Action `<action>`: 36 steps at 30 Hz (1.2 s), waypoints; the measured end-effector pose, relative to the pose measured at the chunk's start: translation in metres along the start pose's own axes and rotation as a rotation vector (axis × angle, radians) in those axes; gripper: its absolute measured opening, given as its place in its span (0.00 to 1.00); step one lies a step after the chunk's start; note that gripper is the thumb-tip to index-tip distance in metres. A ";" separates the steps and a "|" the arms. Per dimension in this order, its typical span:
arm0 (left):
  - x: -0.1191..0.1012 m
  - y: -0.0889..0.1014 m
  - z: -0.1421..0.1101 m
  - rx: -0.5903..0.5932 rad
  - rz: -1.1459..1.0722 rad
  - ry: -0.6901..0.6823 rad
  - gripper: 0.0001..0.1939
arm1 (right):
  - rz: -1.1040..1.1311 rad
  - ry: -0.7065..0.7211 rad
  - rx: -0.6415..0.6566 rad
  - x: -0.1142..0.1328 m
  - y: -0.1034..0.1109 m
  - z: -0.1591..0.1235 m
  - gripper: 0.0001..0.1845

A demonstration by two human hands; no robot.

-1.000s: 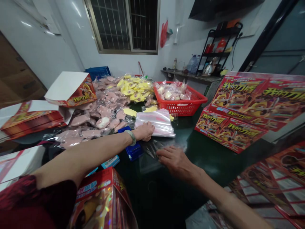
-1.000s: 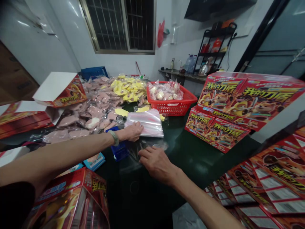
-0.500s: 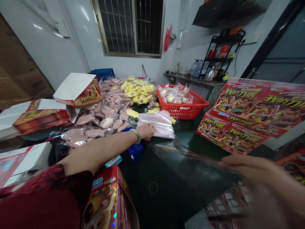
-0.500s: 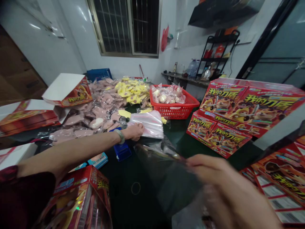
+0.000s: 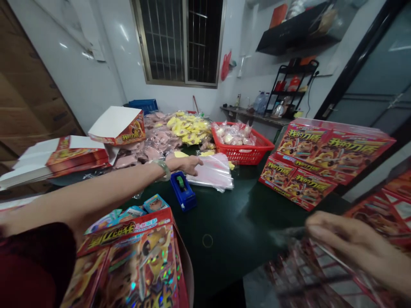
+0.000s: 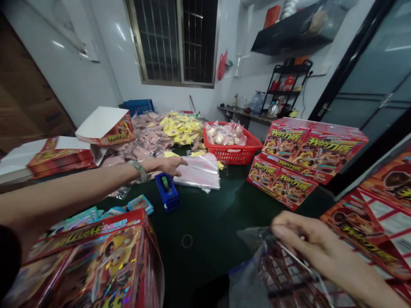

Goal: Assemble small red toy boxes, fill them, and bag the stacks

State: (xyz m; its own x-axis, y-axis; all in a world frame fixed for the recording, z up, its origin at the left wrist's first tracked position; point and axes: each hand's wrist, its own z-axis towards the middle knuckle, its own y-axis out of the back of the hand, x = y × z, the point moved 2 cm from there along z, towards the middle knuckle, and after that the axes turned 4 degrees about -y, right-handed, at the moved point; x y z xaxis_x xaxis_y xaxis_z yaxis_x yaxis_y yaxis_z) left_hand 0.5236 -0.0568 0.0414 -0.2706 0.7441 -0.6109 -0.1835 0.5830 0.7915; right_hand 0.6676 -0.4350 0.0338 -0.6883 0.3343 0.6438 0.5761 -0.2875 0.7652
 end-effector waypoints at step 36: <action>-0.093 -0.119 -0.446 -0.743 -0.417 0.309 0.14 | -0.046 0.356 0.724 0.189 -0.145 -0.050 0.24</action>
State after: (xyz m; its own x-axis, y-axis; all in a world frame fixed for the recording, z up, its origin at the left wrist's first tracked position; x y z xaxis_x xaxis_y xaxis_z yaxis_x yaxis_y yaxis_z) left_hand 0.1492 -0.3405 0.0134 -0.2671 0.3364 -0.9031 -0.8570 0.3456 0.3822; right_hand 0.4325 -0.3751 0.0443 -0.7473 -0.0089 0.6644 0.6023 0.4133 0.6830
